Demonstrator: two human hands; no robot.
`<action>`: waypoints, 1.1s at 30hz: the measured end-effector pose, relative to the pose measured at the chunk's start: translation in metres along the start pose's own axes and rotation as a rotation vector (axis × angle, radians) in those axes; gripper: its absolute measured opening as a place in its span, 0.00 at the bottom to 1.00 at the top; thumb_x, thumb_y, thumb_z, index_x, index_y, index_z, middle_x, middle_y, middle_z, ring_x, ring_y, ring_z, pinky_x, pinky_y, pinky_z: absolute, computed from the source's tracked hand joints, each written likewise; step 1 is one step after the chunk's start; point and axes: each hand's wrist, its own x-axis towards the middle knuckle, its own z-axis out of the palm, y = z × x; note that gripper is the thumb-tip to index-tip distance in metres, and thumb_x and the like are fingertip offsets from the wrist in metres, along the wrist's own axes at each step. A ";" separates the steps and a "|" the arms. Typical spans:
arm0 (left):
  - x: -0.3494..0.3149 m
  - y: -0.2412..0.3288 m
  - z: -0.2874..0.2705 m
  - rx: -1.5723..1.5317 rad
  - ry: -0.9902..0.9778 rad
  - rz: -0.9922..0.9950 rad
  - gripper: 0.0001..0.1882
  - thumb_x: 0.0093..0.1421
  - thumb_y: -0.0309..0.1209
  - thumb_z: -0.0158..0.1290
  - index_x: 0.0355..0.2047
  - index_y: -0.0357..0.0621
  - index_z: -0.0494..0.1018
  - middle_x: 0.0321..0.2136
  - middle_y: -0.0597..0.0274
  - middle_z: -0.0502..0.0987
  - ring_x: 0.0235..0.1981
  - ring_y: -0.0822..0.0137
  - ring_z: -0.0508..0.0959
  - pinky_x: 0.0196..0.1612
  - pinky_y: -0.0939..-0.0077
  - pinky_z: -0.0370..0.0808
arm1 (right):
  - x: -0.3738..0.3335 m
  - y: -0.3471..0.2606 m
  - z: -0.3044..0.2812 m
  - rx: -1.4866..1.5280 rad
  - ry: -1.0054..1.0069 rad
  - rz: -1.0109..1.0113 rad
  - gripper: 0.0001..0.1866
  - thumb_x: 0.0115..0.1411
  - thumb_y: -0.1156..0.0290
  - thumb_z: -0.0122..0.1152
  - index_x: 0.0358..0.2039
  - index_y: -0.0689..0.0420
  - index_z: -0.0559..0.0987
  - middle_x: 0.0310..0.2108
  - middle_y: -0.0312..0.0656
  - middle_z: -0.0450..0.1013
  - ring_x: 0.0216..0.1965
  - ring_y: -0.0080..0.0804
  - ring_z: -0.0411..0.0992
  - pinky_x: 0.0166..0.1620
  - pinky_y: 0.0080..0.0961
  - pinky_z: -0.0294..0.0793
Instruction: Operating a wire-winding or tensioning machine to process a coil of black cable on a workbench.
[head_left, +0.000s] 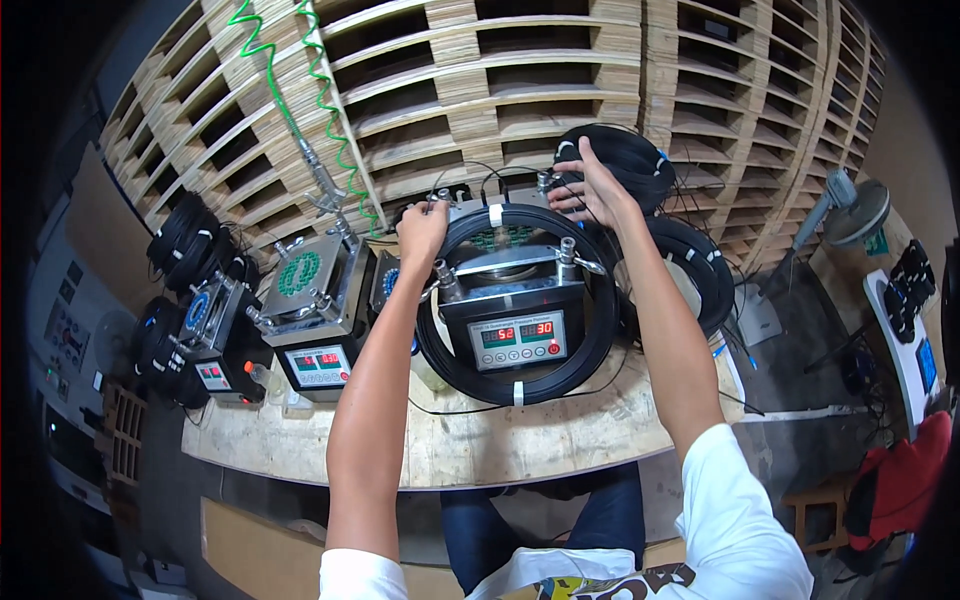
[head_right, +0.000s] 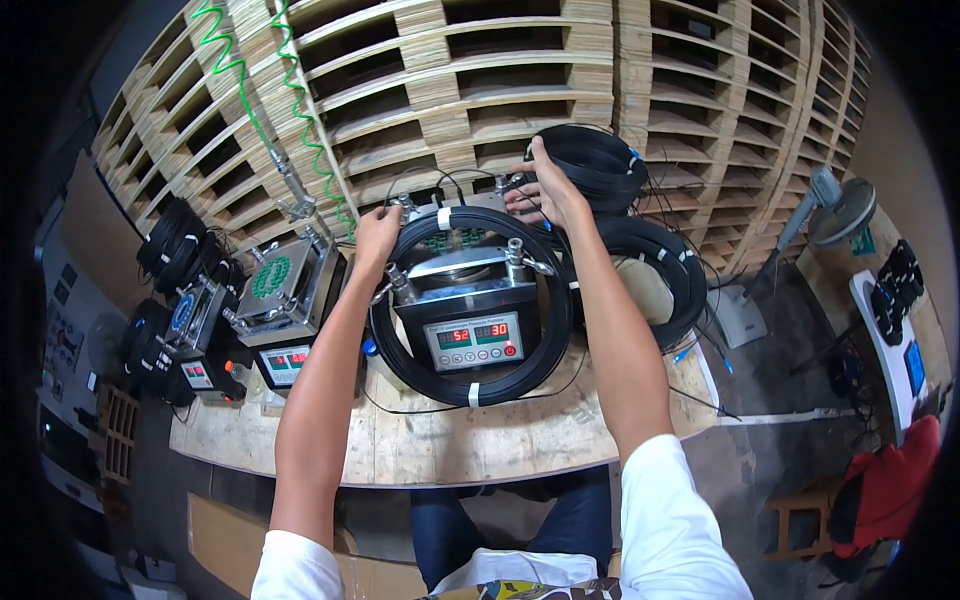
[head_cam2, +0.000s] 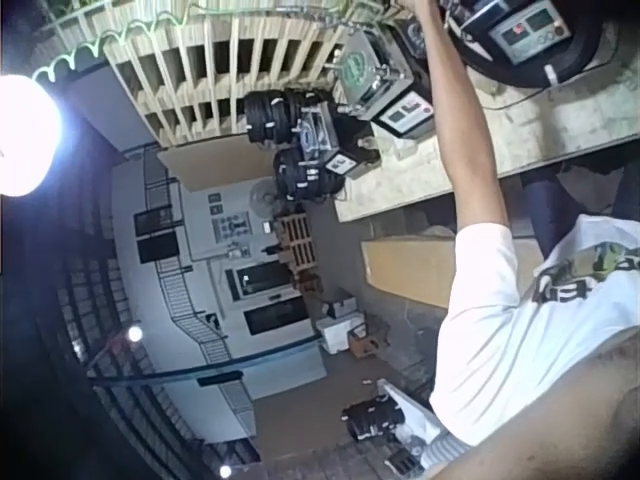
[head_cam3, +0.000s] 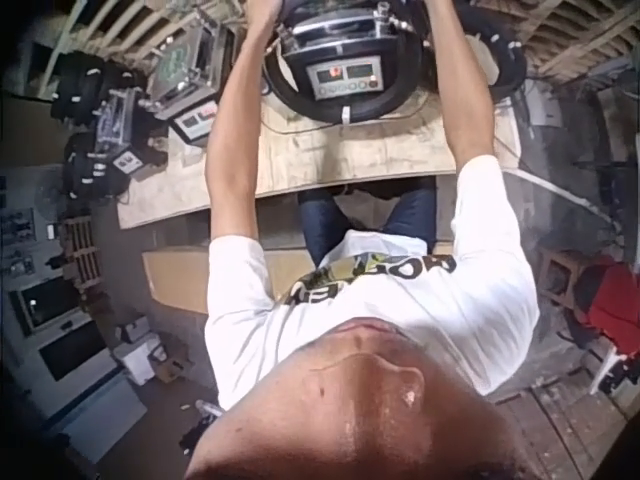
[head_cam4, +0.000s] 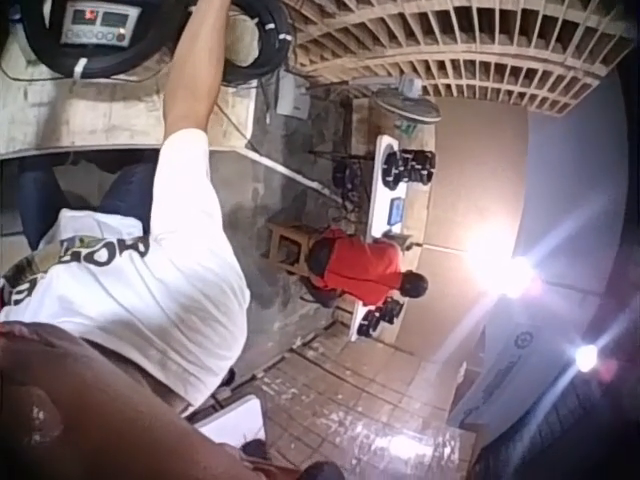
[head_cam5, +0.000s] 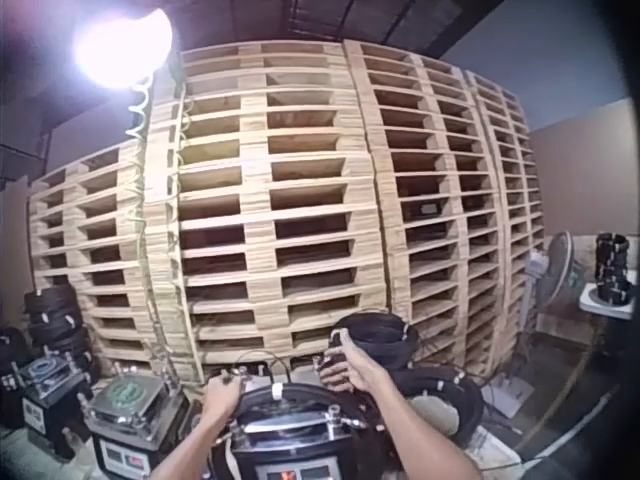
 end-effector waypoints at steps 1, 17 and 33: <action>0.004 -0.005 -0.004 -0.002 0.008 -0.007 0.26 0.56 0.47 0.54 0.41 0.35 0.80 0.40 0.38 0.81 0.46 0.42 0.79 0.52 0.59 0.73 | 0.014 0.001 0.004 0.075 0.039 0.028 0.52 0.56 0.21 0.40 0.63 0.55 0.62 0.40 0.54 0.74 0.38 0.40 0.78 0.38 0.37 0.78; 0.010 -0.011 0.000 -0.009 0.024 -0.051 0.26 0.56 0.46 0.52 0.42 0.33 0.79 0.39 0.42 0.82 0.44 0.50 0.80 0.49 0.63 0.72 | 0.110 0.051 -0.013 0.717 0.116 0.040 0.05 0.64 0.74 0.56 0.34 0.59 0.79 0.25 0.39 0.72 0.24 0.28 0.67 0.24 0.22 0.65; 0.000 -0.006 0.011 -0.096 -0.017 -0.047 0.27 0.56 0.46 0.55 0.50 0.40 0.76 0.44 0.38 0.80 0.50 0.44 0.78 0.55 0.60 0.71 | 0.142 0.053 0.005 -1.042 0.431 -0.548 0.30 0.53 0.54 0.67 0.47 0.66 0.79 0.38 0.59 0.80 0.40 0.49 0.80 0.46 0.36 0.77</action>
